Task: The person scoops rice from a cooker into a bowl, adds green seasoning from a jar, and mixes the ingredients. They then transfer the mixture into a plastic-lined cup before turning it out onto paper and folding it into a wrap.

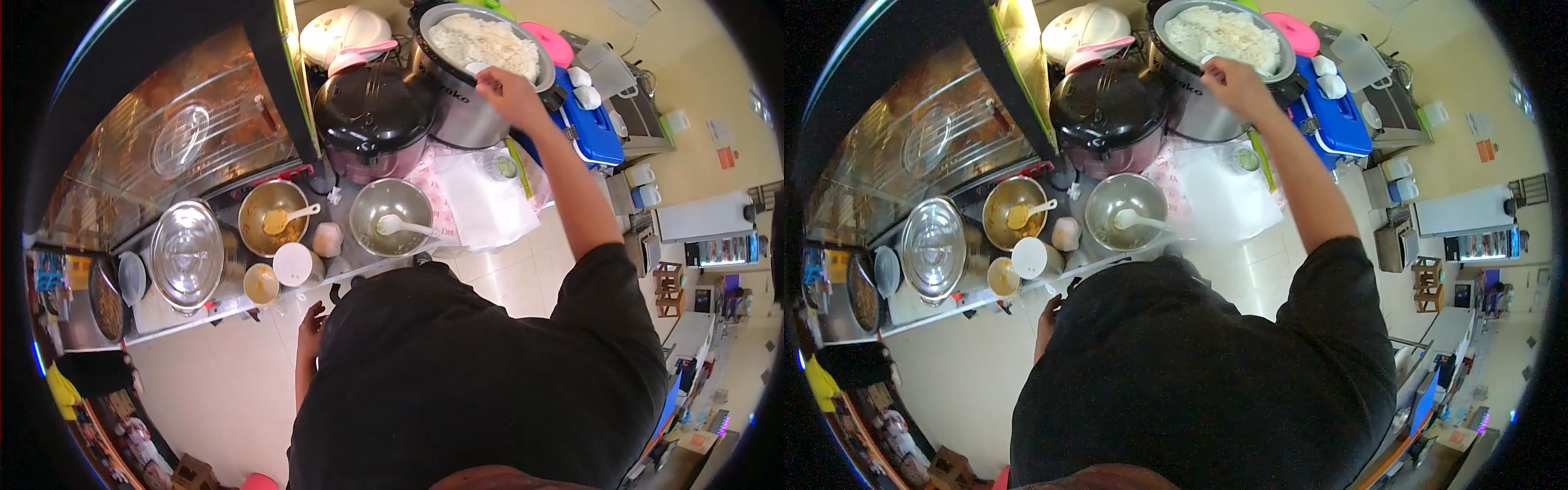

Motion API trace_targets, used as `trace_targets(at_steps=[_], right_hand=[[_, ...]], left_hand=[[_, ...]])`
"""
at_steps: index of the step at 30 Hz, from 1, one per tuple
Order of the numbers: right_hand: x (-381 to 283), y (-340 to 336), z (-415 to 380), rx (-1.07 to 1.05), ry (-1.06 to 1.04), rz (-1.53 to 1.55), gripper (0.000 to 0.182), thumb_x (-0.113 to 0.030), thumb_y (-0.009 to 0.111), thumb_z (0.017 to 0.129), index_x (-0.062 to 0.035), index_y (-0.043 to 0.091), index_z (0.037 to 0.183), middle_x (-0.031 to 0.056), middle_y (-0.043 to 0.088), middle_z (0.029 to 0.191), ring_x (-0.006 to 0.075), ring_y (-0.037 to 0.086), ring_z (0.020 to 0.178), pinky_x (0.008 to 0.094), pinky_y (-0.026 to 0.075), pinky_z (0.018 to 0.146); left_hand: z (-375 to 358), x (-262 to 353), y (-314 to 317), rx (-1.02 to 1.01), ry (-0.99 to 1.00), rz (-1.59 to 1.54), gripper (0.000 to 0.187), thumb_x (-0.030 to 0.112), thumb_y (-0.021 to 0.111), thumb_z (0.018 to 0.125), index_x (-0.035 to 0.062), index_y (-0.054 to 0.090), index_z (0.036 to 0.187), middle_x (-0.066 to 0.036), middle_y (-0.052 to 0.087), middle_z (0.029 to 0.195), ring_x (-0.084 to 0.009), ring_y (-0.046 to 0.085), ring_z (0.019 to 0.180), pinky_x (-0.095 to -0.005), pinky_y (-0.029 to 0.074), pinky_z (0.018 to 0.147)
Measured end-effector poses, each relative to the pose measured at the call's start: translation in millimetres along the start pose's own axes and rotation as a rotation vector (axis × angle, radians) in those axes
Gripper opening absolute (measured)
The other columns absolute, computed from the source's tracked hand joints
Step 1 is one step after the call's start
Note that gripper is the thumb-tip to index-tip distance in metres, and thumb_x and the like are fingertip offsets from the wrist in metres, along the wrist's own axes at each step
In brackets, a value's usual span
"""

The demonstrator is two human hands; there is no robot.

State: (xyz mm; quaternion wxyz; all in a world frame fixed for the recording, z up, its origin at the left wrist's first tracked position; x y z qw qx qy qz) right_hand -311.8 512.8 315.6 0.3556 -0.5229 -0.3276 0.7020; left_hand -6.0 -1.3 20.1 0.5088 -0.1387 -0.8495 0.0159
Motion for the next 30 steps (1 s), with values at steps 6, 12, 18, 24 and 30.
trace_targets(at_steps=[6,12,18,24,30], right_hand=[[137,-10,83,-0.197,0.085,-0.582,0.033,-0.022,0.077,0.08,-0.0055,0.071,0.108,0.016,0.073,0.102,0.03,0.07,0.097,0.0399,0.054,0.084],[149,-5,129,-0.555,0.031,-0.617,0.028,-0.018,0.075,0.08,-0.0051,0.07,0.105,0.0178,0.072,0.102,0.0334,0.069,0.098,0.0425,0.054,0.082],[135,-55,187,-0.343,-0.274,-0.753,0.022,-0.008,0.067,0.082,-0.0064,0.067,0.104,0.0177,0.07,0.102,0.0366,0.067,0.1,0.0469,0.053,0.08],[142,-5,199,-0.466,-0.558,-0.89,0.019,-0.004,0.064,0.078,-0.0078,0.072,0.094,0.0145,0.072,0.096,0.0337,0.07,0.09,0.0452,0.057,0.074],[144,35,183,-0.654,-0.715,-0.677,0.02,-0.009,0.06,0.081,-0.0084,0.075,0.094,0.0157,0.073,0.09,0.0345,0.071,0.085,0.0458,0.056,0.071]], left_hand=[[9,31,24,-0.039,-0.013,0.111,0.053,0.011,0.067,0.094,0.0009,0.047,0.142,-0.022,0.06,0.132,-0.0272,0.067,0.109,-0.0366,0.054,0.09],[7,24,68,0.065,-0.085,0.12,0.056,0.015,0.068,0.094,-0.0011,0.046,0.143,-0.023,0.061,0.13,-0.0287,0.068,0.108,-0.0377,0.056,0.088],[-15,-8,143,0.156,-0.177,0.045,0.056,0.013,0.068,0.093,-0.0023,0.047,0.142,-0.025,0.059,0.132,-0.0296,0.068,0.107,-0.0385,0.056,0.087],[-49,40,211,0.304,-0.285,-0.027,0.053,0.013,0.066,0.094,-0.0015,0.048,0.141,-0.024,0.059,0.132,-0.0274,0.064,0.113,-0.0374,0.055,0.088],[-60,-11,242,0.443,-0.311,-0.222,0.043,0.011,0.056,0.099,0.0005,0.049,0.141,-0.021,0.06,0.13,-0.0271,0.062,0.112,-0.0389,0.053,0.091]])
Point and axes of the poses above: each hand's wrist, its own z-axis towards the middle knuckle, its own y-axis out of the palm, x = y × z, the point moved 1 cm from there along z, towards the middle knuckle
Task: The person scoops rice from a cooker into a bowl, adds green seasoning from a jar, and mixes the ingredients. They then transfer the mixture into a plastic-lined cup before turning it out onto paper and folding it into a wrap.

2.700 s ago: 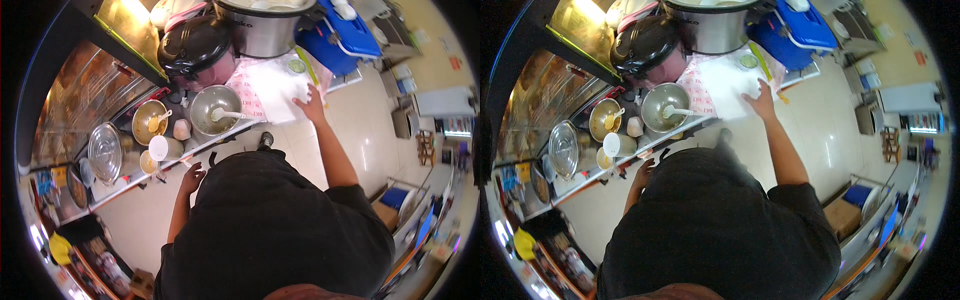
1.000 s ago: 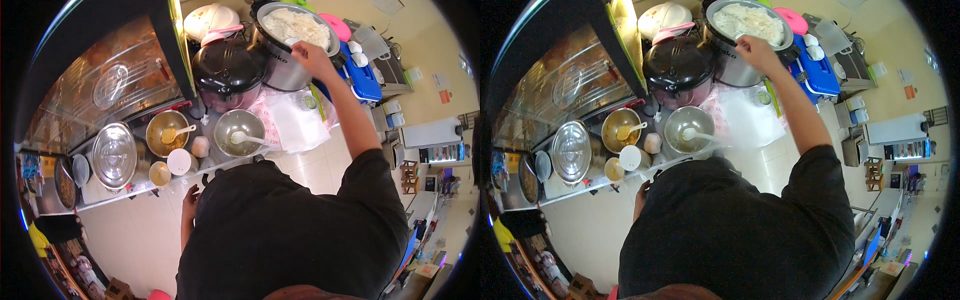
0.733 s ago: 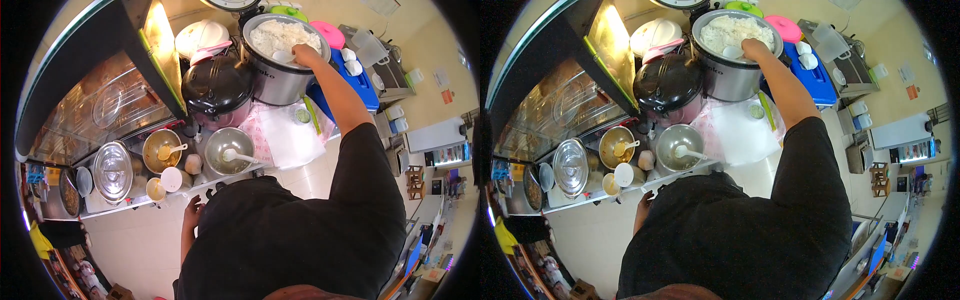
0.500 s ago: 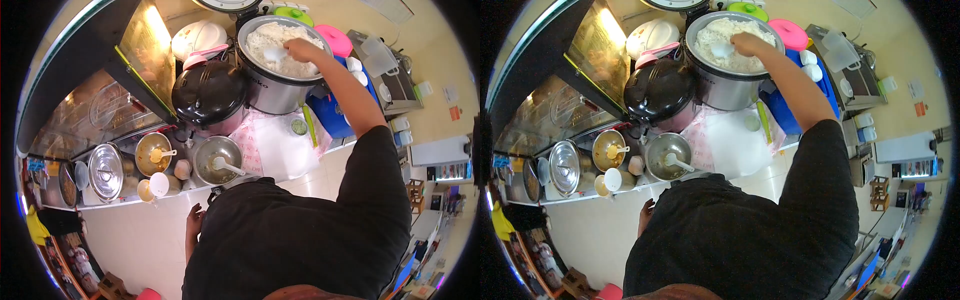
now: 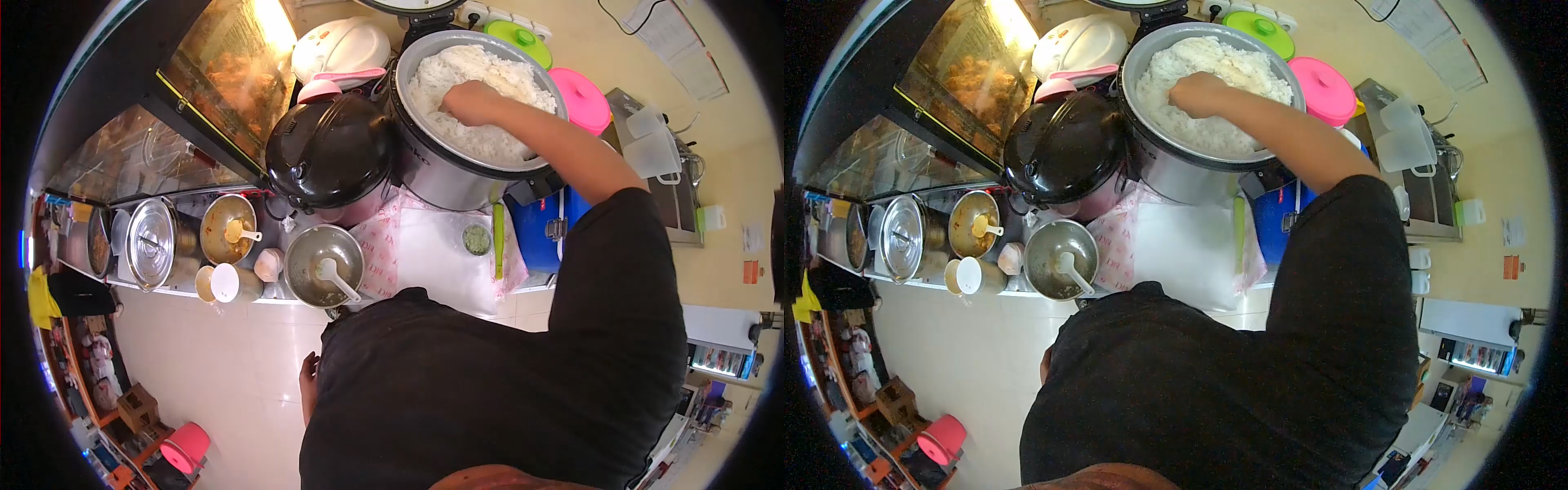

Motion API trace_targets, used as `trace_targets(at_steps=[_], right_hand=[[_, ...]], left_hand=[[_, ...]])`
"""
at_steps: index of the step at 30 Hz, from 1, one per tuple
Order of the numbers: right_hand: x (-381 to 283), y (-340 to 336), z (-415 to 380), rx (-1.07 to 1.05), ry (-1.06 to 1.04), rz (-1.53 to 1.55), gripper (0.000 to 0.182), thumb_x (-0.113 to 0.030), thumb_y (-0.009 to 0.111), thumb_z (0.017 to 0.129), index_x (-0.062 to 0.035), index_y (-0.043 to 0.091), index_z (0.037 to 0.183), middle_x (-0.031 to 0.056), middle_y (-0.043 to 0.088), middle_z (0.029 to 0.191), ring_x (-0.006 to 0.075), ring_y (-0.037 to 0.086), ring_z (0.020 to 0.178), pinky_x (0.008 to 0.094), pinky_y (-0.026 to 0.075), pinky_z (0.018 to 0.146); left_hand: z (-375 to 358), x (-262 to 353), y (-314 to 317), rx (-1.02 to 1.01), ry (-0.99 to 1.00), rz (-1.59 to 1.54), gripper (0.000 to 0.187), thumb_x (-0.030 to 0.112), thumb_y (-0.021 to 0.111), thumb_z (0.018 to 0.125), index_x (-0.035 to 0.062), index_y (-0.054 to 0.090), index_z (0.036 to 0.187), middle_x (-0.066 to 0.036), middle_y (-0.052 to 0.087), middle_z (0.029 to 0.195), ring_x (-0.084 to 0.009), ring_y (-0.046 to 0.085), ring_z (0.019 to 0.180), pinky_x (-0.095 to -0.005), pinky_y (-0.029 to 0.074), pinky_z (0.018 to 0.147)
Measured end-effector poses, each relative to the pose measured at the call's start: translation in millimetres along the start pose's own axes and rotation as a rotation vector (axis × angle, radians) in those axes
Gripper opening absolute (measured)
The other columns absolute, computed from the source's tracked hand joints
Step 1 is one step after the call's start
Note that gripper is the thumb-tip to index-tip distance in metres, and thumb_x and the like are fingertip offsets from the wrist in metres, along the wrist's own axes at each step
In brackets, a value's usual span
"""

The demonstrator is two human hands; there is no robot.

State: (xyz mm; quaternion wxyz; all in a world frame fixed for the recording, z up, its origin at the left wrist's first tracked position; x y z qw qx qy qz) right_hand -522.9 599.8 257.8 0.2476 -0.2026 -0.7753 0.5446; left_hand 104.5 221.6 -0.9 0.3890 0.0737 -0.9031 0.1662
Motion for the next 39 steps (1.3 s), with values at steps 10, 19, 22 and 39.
trace_targets(at_steps=[10,19,22,39], right_hand=[[9,7,-4,-0.078,-0.273,0.312,0.028,-0.011,0.06,0.086,-0.0126,0.074,0.111,0.0147,0.072,0.095,0.0346,0.068,0.086,0.0439,0.052,0.075],[22,-5,-20,-0.226,-0.282,0.534,0.031,-0.007,0.06,0.088,-0.0075,0.071,0.117,0.0184,0.071,0.094,0.0303,0.067,0.079,0.0396,0.052,0.073],[30,-7,-35,-0.283,-0.172,0.688,0.033,-0.006,0.06,0.09,-0.0033,0.067,0.122,0.0173,0.071,0.09,0.0253,0.067,0.076,0.0379,0.052,0.074],[13,-33,-103,-0.204,0.146,0.891,0.038,-0.004,0.051,0.089,-0.0007,0.065,0.124,0.008,0.064,0.079,0.012,0.059,0.07,0.0294,0.048,0.067]], left_hand=[[-1,17,21,0.077,0.061,0.048,0.04,0.016,0.056,0.102,0.0005,0.051,0.139,-0.019,0.061,0.13,-0.0248,0.061,0.112,-0.0366,0.05,0.094],[-5,31,19,0.062,0.023,0.101,0.046,0.022,0.06,0.101,0.0007,0.05,0.14,-0.018,0.06,0.131,-0.0243,0.061,0.111,-0.0356,0.052,0.09],[0,12,13,0.102,0.03,0.008,0.047,0.023,0.061,0.101,0.0008,0.05,0.14,-0.018,0.061,0.13,-0.0247,0.062,0.11,-0.0355,0.052,0.09],[22,-12,-1,0.037,0.054,0.026,0.047,0.023,0.062,0.099,-0.0008,0.051,0.139,-0.02,0.064,0.123,-0.0245,0.063,0.108,-0.0346,0.052,0.089]])
Point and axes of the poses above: each hand's wrist, its own z-axis towards the middle knuckle, its own y-axis out of the palm, x = y × z, the point moved 1 cm from there along z, towards the middle knuckle
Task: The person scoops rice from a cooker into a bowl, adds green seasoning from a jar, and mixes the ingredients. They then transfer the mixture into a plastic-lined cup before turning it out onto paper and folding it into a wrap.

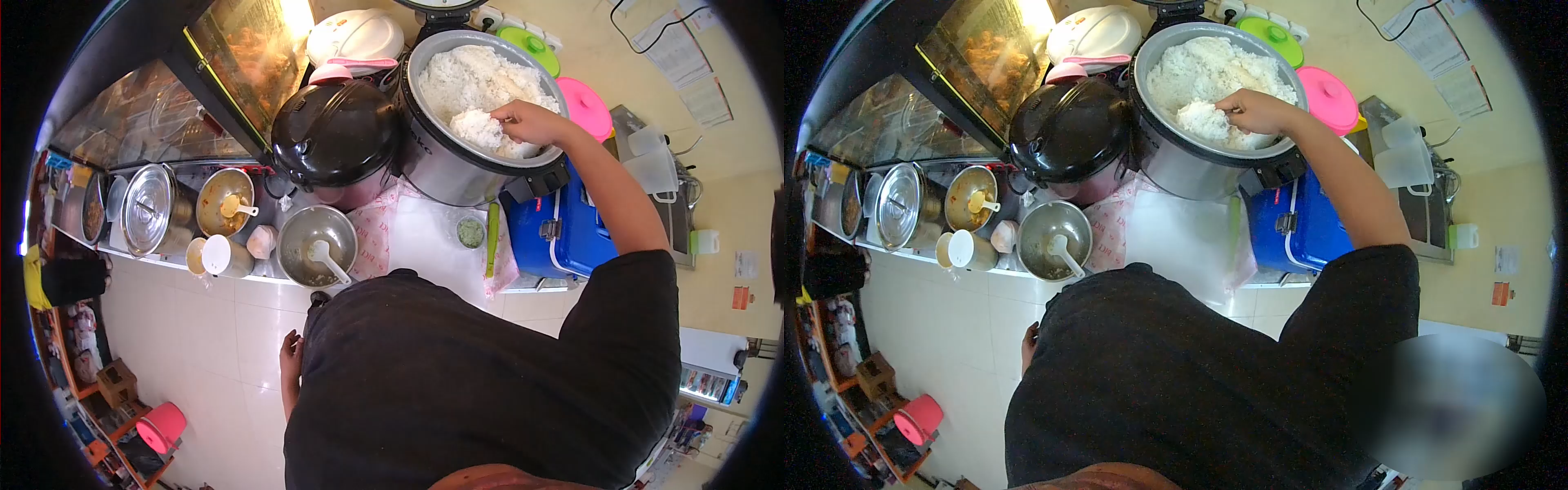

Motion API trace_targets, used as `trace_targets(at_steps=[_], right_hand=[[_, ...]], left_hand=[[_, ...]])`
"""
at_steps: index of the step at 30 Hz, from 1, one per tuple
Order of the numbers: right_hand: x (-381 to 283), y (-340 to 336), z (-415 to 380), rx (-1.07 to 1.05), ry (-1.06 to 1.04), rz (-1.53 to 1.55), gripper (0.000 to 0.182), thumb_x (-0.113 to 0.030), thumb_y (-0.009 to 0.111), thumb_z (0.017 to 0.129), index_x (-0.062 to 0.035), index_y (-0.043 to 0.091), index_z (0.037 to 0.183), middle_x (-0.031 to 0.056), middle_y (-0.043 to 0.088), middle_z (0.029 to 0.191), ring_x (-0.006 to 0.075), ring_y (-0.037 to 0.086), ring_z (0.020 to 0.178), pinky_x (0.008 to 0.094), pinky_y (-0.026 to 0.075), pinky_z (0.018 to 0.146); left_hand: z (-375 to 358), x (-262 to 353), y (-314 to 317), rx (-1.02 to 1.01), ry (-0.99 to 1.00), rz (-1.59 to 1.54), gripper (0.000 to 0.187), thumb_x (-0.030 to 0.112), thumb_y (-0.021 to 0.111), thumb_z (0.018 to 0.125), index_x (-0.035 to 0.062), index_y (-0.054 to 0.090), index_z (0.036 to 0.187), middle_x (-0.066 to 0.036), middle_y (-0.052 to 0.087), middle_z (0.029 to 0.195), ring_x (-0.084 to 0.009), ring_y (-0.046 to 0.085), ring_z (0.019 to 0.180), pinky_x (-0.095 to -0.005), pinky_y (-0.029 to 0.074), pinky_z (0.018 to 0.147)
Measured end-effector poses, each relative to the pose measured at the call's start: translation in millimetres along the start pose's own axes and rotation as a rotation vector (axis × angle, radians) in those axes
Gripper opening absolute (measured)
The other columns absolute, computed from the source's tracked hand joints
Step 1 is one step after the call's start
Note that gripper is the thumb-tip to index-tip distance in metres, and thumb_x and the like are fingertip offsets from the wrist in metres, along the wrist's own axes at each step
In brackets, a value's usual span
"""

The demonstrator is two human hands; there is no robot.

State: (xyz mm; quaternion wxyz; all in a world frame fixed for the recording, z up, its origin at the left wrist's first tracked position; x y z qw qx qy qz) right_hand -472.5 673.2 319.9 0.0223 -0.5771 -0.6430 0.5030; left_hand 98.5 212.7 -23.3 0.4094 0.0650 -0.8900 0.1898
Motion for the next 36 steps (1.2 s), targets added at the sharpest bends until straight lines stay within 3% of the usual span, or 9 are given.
trace_targets(at_steps=[5,9,12,18,23,25,29,33,36], right_hand=[[9,1,-11,0.125,-0.029,0.309,0.032,-0.001,0.05,0.085,0.006,0.065,0.112,0.0077,0.064,0.086,0.0125,0.058,0.072,0.0285,0.049,0.066],[-5,17,-19,0.322,-0.042,0.626,0.034,0.001,0.05,0.085,0.0079,0.06,0.116,0.01,0.066,0.104,0.0131,0.061,0.085,0.0266,0.051,0.075],[-54,46,-31,0.371,-0.092,0.733,0.039,0.001,0.052,0.086,0.006,0.056,0.124,0.011,0.065,0.115,0.0132,0.062,0.095,0.0258,0.051,0.082],[-146,166,-16,0.152,-0.206,1.161,0.044,0.003,0.056,0.083,0.0022,0.057,0.128,0.008,0.065,0.115,0.0135,0.062,0.097,0.0285,0.05,0.083],[-159,264,37,-0.116,-0.152,1.389,0.047,0.004,0.058,0.081,0.0025,0.057,0.128,0.0075,0.065,0.11,0.0146,0.06,0.096,0.0283,0.049,0.078],[-143,296,66,-0.102,-0.11,1.348,0.044,0.001,0.057,0.085,0.0018,0.056,0.129,0.0081,0.063,0.118,0.0148,0.059,0.1,0.0281,0.049,0.08],[-124,344,102,-0.026,-0.058,1.382,0.038,0.003,0.055,0.086,0.001,0.06,0.123,0.0083,0.065,0.11,0.0149,0.061,0.094,0.0279,0.049,0.078],[-125,354,102,-0.06,0.012,1.471,0.038,0.005,0.053,0.085,0.0022,0.059,0.123,0.008,0.064,0.111,0.0152,0.061,0.094,0.0278,0.05,0.075],[-128,354,94,-0.058,0.061,1.505,0.039,0.006,0.052,0.085,0.0028,0.059,0.124,0.0078,0.064,0.112,0.0151,0.061,0.094,0.0272,0.05,0.074]], left_hand=[[-3,-3,-3,0.012,0.001,-0.006,0.047,0.023,0.061,0.099,0.0004,0.051,0.14,-0.021,0.064,0.123,-0.0245,0.064,0.106,-0.0348,0.052,0.089],[4,-11,-4,0.03,0.003,-0.027,0.055,0.03,0.064,0.098,0.0016,0.049,0.142,-0.022,0.062,0.128,-0.0277,0.065,0.107,-0.0365,0.053,0.089],[1,-5,-3,0.055,0.015,0.092,0.057,0.033,0.066,0.096,0.0028,0.05,0.142,-0.021,0.061,0.131,-0.0298,0.065,0.112,-0.0377,0.053,0.093],[-11,19,-3,0.029,-0.025,0.076,0.053,0.031,0.063,0.098,0.003,0.05,0.141,-0.021,0.063,0.128,-0.0309,0.065,0.115,-0.0394,0.053,0.094],[-19,28,-2,0.022,-0.048,0.085,0.053,0.03,0.064,0.098,0.0031,0.049,0.142,-0.021,0.062,0.131,-0.0303,0.064,0.116,-0.0389,0.053,0.095],[-23,16,-3,0.017,-0.025,0.065,0.053,0.029,0.064,0.098,0.0032,0.049,0.142,-0.021,0.062,0.13,-0.0297,0.064,0.115,-0.0386,0.053,0.095],[-24,-20,-9,0.004,-0.018,-0.014,0.052,0.024,0.063,0.098,0.0022,0.048,0.143,-0.019,0.062,0.129,-0.0272,0.062,0.116,-0.0375,0.051,0.096],[-26,-25,-13,-0.022,-0.088,-0.114,0.053,0.016,0.064,0.097,0.0025,0.045,0.145,-0.02,0.06,0.131,-0.0253,0.06,0.117,-0.0378,0.051,0.095],[-37,-10,-18,-0.055,-0.032,-0.024,0.055,0.014,0.064,0.096,0.0026,0.044,0.146,-0.019,0.059,0.133,-0.0247,0.06,0.117,-0.0377,0.052,0.094]])
Point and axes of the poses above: each hand's wrist, its own z-axis towards the middle knuckle, its own y-axis out of the palm, x = y × z, the point moved 1 cm from there along z, towards the middle knuckle
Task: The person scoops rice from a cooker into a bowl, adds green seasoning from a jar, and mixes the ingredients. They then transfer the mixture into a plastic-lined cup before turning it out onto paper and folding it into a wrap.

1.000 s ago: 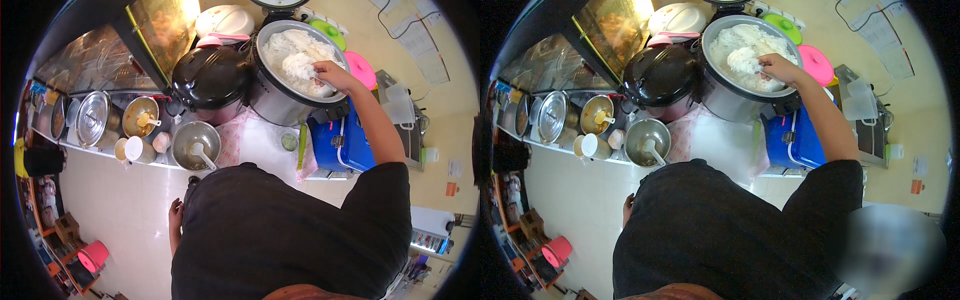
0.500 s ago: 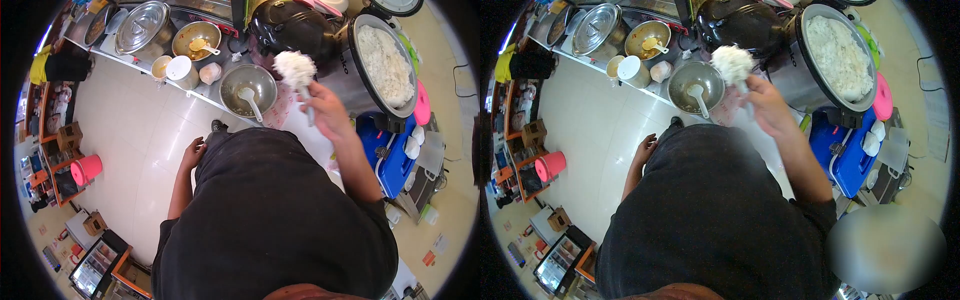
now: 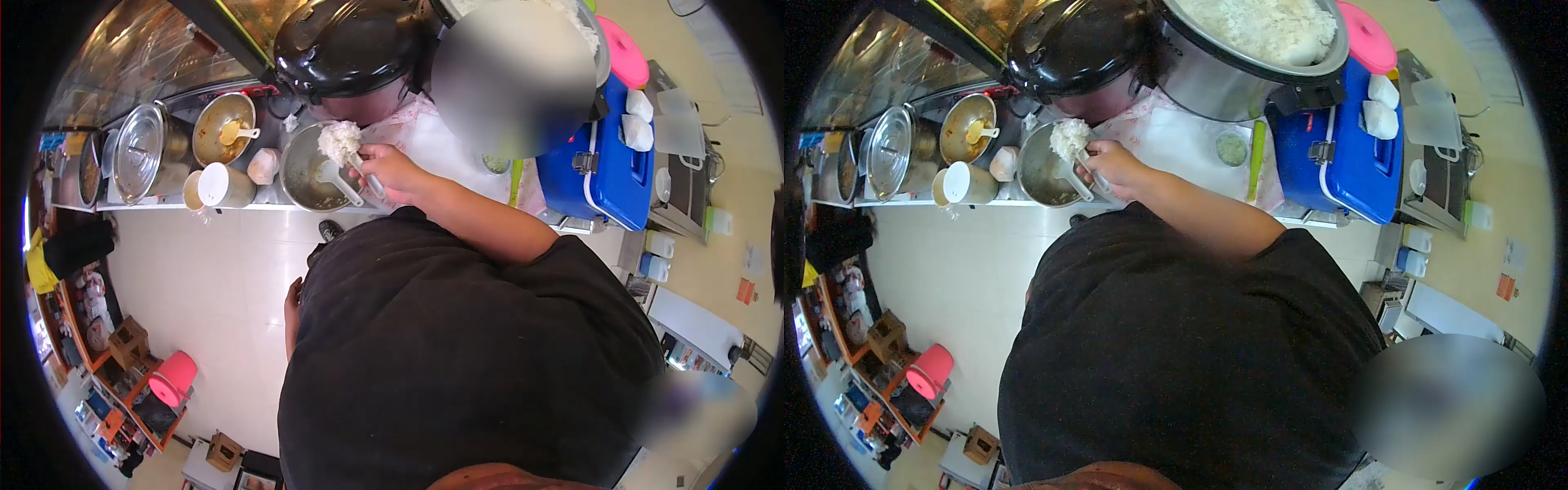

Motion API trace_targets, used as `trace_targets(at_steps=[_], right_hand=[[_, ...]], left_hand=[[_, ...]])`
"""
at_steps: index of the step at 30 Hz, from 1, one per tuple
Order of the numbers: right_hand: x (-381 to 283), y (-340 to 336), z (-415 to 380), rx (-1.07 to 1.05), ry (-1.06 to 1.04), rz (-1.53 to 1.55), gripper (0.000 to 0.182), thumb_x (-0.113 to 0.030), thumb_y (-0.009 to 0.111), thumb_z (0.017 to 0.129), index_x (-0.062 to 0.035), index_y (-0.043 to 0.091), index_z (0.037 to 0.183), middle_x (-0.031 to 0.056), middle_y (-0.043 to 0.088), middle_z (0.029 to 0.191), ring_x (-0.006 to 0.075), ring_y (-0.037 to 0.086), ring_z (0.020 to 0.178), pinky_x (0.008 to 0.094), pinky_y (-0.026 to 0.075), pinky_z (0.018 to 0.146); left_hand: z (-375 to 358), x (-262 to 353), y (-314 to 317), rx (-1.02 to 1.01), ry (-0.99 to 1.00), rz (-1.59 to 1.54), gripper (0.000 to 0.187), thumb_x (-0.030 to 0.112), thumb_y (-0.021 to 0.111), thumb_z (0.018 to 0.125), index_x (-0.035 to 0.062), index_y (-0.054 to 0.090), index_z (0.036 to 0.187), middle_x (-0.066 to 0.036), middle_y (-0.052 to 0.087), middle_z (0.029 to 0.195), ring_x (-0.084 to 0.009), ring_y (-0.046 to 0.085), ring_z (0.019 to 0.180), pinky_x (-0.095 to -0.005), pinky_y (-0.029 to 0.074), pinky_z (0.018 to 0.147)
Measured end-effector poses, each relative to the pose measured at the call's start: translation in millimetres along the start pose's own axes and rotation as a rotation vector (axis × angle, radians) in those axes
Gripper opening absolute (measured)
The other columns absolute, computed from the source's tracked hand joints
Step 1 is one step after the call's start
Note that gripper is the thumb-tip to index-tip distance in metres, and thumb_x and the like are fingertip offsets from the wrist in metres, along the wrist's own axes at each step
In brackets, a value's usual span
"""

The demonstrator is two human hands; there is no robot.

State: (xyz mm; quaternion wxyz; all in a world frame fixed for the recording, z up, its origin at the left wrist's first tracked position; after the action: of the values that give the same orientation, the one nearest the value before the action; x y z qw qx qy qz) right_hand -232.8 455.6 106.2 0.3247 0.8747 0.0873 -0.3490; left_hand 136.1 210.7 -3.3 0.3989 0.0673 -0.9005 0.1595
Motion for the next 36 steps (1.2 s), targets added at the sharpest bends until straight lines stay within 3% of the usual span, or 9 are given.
trace_targets(at_steps=[4,10,13,16,18,21,27,30,36], right_hand=[[-3,2,-8,0.018,-0.042,0.083,0.027,0.004,0.052,0.088,0.0029,0.061,0.114,0.0082,0.063,0.093,0.0134,0.058,0.076,0.0258,0.049,0.065],[-84,12,-82,-0.023,-0.172,0.086,0.033,0.002,0.055,0.086,0.001,0.062,0.119,0.0066,0.066,0.099,0.0124,0.06,0.082,0.0246,0.048,0.068],[-158,-19,-120,0.041,-0.467,-0.137,0.036,0.002,0.056,0.085,0.0003,0.062,0.121,0.0069,0.068,0.108,0.0116,0.061,0.083,0.0258,0.049,0.067],[-251,-64,-151,0.457,-0.721,-0.731,0.045,-0.002,0.056,0.086,0.0029,0.057,0.132,0.0113,0.069,0.107,0.0141,0.066,0.08,0.0284,0.05,0.073],[-298,-101,-148,0.77,-1.054,-1.674,0.047,-0.002,0.055,0.089,-0.0038,0.056,0.136,0.0182,0.067,0.113,0.0318,0.066,0.094,0.0378,0.051,0.086],[-320,-141,-117,0.567,-0.958,-2.021,0.044,-0.002,0.051,0.09,-0.0038,0.058,0.134,0.0207,0.065,0.118,0.0388,0.064,0.101,0.043,0.05,0.092],[-362,-128,-109,0.703,-0.485,-1.945,0.036,-0.01,0.053,0.089,-0.0067,0.069,0.121,0.0212,0.068,0.109,0.0377,0.065,0.103,0.0451,0.051,0.091],[-354,-124,-86,0.663,-0.265,-2.142,0.025,-0.016,0.057,0.085,-0.0051,0.073,0.102,0.0192,0.071,0.098,0.037,0.069,0.094,0.0483,0.054,0.081],[-327,-129,-41,0.322,-0.296,-2.19,0.019,-0.013,0.061,0.082,-0.0074,0.073,0.094,0.0161,0.072,0.091,0.036,0.069,0.087,0.048,0.055,0.074]], left_hand=[[-6,26,5,0.039,-0.048,0.086,0.05,0.018,0.062,0.098,0.003,0.047,0.144,-0.02,0.058,0.135,-0.0264,0.061,0.117,-0.0379,0.052,0.095],[5,31,6,0.057,0.049,0.149,0.047,0.02,0.062,0.099,0.0062,0.05,0.142,-0.02,0.062,0.13,-0.0279,0.064,0.113,-0.039,0.053,0.092],[12,22,7,0.048,0.055,0.12,0.047,0.02,0.061,0.099,0.0053,0.05,0.142,-0.02,0.062,0.129,-0.0276,0.063,0.112,-0.0392,0.053,0.092],[19,25,12,0.036,0.049,0.117,0.046,0.019,0.061,0.1,0.004,0.05,0.142,-0.02,0.063,0.127,-0.0272,0.063,0.112,-0.0391,0.053,0.093],[17,37,13,0.034,0.057,0.171,0.046,0.019,0.06,0.1,0.0033,0.049,0.142,-0.02,0.063,0.126,-0.0266,0.063,0.111,-0.0387,0.053,0.092],[39,-4,5,-0.009,0.142,0.126,0.045,0.017,0.059,0.101,0.0031,0.049,0.142,-0.019,0.063,0.126,-0.0256,0.064,0.109,-0.0379,0.053,0.09],[33,-19,-1,-0.01,0.026,0.02,0.043,0.01,0.057,0.099,-0.0009,0.049,0.14,-0.019,0.062,0.128,-0.0245,0.063,0.108,-0.0342,0.052,0.089],[14,-12,8,0.039,0.004,-0.01,0.045,0.009,0.06,0.094,-0.0046,0.051,0.136,-0.016,0.065,0.12,-0.0215,0.062,0.105,-0.0332,0.05,0.092],[2,-17,5,0.02,-0.001,-0.082,0.043,0.014,0.065,0.092,-0.0038,0.055,0.13,-0.013,0.065,0.117,-0.0206,0.063,0.102,-0.0325,0.05,0.09]])
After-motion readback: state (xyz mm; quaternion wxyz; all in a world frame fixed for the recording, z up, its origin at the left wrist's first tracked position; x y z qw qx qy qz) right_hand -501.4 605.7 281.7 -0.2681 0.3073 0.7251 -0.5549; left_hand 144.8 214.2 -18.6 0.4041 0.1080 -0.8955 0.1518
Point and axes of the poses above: each hand's wrist, its own z-axis towards the middle knuckle, its own y-axis out of the palm, x = y × z, the point moved 1 cm from there along z, towards the middle knuckle
